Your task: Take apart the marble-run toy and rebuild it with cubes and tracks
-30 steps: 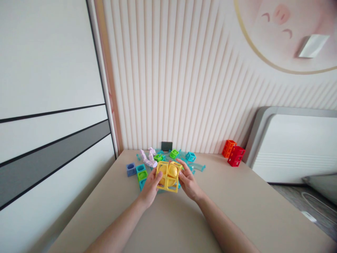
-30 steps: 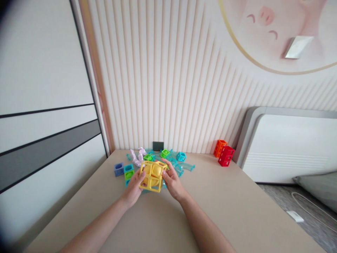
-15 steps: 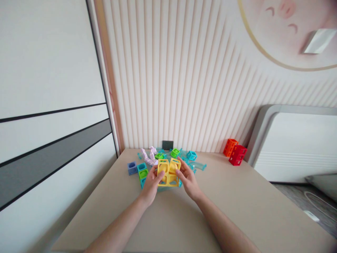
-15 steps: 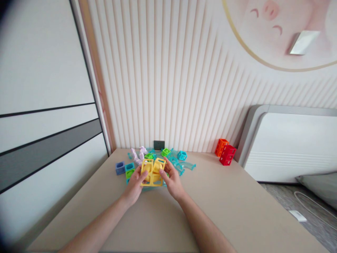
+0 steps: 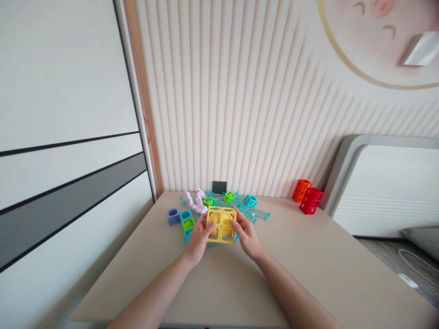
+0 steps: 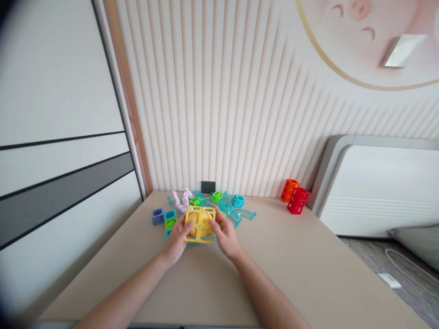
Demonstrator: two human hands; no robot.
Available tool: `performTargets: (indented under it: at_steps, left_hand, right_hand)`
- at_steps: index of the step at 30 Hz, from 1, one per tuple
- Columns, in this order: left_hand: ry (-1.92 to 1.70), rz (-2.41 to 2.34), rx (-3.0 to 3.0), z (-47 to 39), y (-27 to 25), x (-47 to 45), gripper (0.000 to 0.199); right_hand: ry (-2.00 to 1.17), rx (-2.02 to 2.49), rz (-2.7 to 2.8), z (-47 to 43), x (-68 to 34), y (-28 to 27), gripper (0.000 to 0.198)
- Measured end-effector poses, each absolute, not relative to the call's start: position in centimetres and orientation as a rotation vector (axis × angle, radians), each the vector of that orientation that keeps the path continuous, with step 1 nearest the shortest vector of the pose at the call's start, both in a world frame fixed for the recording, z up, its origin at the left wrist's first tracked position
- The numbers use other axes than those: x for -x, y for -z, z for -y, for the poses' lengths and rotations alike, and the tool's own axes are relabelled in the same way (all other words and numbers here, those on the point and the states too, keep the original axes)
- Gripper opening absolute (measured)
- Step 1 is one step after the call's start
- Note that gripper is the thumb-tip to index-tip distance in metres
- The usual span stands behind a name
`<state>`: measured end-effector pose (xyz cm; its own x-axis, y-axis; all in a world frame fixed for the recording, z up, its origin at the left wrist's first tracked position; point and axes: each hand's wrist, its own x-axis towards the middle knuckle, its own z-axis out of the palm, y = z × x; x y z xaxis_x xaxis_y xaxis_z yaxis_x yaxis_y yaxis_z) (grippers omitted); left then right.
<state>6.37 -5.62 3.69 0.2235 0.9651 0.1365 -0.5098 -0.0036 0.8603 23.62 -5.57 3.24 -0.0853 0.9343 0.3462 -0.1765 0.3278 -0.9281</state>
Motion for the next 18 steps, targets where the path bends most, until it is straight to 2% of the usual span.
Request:
performTargets:
  at_steps: [13,18]
  left_hand:
    - [-1.377,-0.658,-1.052,6.0,-4.4,-6.2,0.062]
    - [-1.378,-0.630,-1.094,5.8,-3.8,-6.2,0.056]
  right_hand:
    - [-0.865,0.812,1.477,6.2,-23.7,-2.1,0.060]
    - [-0.852,0.805,1.492,6.4,-24.0,-2.3,0.057]
